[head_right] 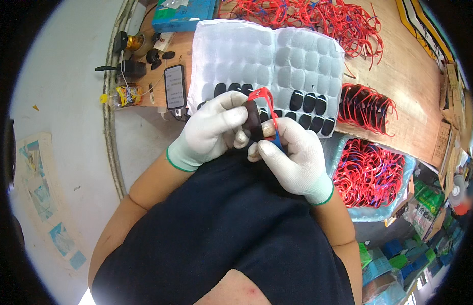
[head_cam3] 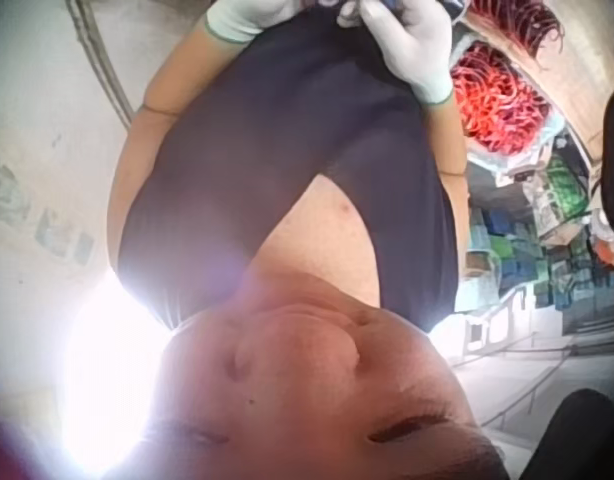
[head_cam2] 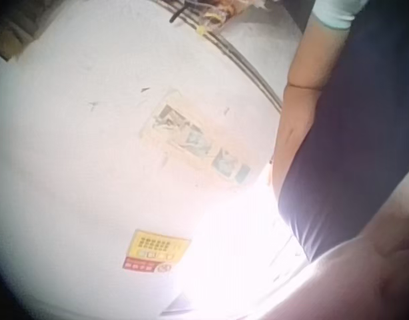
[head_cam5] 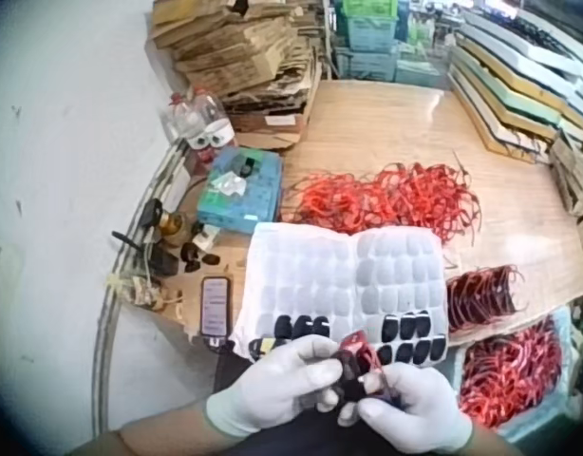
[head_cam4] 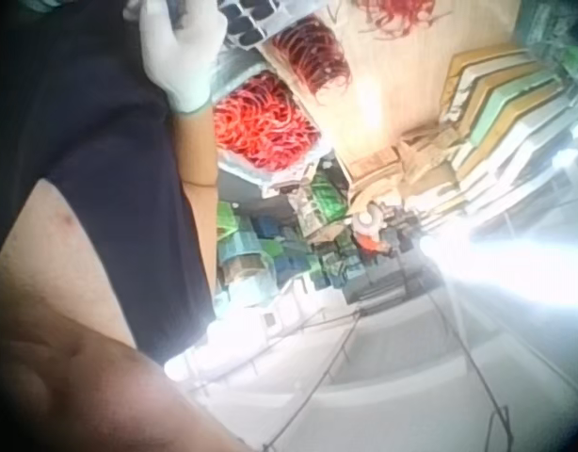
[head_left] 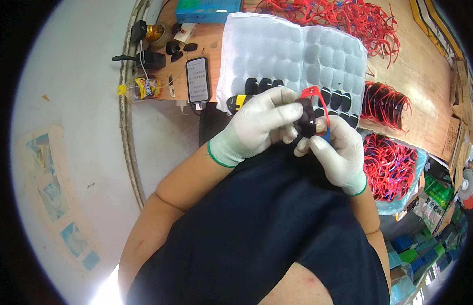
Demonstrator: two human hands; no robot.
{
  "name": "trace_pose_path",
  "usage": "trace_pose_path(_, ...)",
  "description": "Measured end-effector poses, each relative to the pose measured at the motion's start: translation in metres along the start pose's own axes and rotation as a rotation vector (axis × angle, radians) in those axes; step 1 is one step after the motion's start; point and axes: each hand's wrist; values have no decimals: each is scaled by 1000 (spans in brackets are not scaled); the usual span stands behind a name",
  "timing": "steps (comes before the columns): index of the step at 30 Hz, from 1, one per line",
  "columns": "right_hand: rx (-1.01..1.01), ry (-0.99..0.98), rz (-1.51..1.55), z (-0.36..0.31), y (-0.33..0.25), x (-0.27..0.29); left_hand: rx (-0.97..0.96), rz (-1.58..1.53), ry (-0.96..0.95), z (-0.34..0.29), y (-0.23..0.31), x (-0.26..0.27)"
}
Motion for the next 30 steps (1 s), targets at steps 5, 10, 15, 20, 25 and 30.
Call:
trace_pose_path(5,45,-26,-123,12,-11,-24,61,-259,-265,-4,7,23)
trace_pose_path(10,6,3,-120,12,-4,-44,20,-118,-174,-18,11,41)
trace_pose_path(15,-18,148,132,7,7,-69,74,-42,-106,-22,14,46)
trace_pose_path(20,77,287,-81,4,3,-81,56,222,-82,-23,26,43)
trace_pose_path(25,231,346,-271,4,-6,-83,85,411,6,-28,56,18)
trace_pose_path(30,359,288,-411,22,-9,-62,0,191,0,-13,45,22)
Point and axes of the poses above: each hand's wrist, its own z-axis towards the middle knuckle, its own x-axis out of the back of the hand, y = z × x, and after that the axes turned 1 degree about x, right-handed
